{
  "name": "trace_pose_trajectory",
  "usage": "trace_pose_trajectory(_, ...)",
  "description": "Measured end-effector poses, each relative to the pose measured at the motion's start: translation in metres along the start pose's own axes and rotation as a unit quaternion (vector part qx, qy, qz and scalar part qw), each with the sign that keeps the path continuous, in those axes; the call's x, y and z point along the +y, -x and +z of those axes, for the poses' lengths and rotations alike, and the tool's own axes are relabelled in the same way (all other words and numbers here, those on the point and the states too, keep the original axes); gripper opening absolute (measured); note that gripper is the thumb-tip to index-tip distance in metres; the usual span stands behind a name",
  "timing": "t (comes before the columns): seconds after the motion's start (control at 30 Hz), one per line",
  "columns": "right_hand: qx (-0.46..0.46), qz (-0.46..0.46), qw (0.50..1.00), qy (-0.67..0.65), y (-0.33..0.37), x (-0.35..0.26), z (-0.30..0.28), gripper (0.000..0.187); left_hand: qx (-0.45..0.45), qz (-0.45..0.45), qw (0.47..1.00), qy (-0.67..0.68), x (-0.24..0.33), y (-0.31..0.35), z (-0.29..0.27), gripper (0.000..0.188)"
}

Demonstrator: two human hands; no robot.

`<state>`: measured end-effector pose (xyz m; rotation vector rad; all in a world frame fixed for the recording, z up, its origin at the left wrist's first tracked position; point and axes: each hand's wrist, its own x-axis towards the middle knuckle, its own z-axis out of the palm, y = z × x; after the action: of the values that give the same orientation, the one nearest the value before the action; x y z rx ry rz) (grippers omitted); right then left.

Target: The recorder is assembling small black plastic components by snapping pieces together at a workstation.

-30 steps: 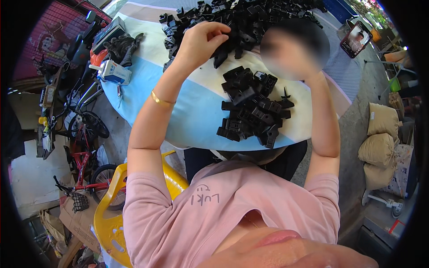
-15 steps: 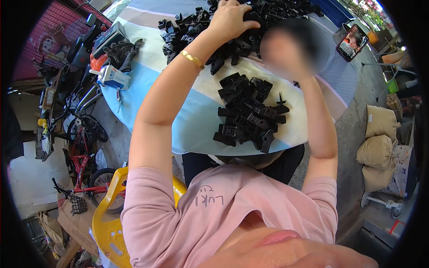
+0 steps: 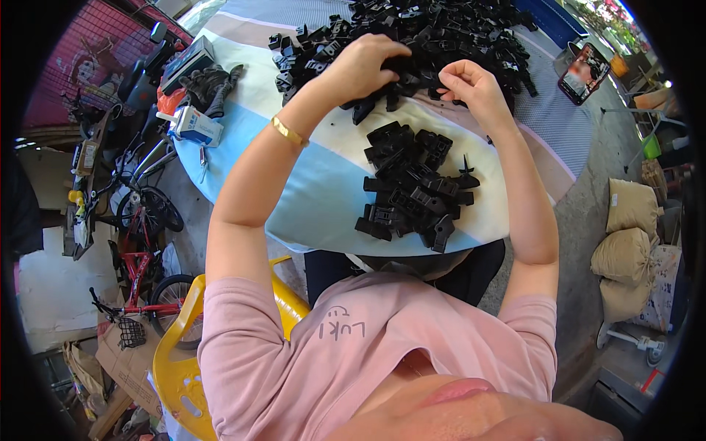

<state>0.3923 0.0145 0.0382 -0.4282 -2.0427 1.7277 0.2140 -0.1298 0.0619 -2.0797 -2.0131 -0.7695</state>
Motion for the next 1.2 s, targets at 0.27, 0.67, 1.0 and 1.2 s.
trace_pose_trajectory(0.27, -0.013, -0.02, 0.999, 0.04, -0.002, 0.005, 0.004, 0.03, 0.112, -0.031, 0.991, 0.072, 0.019, 0.03, -0.005, 0.033)
trace_pose_trajectory(0.67, 0.03, -0.019, 0.995, -0.091, 0.001, -0.002, 0.007, 0.032, -0.009, -0.22, 0.963, -0.158, -0.02, -0.027, 0.015, 0.047)
trace_pose_trajectory(1.0, 0.097, -0.396, 0.894, 0.186, 0.011, -0.014, 0.029, 0.034, 0.143, -0.194, 0.894, 0.379, 0.033, 0.003, 0.004, 0.022)
trace_pose_trajectory(1.2, 0.105, -0.374, 0.893, 0.225, 0.012, -0.012, 0.029, 0.037, 0.008, -0.218, 0.714, 0.666, 0.044, 0.027, -0.01, 0.042)
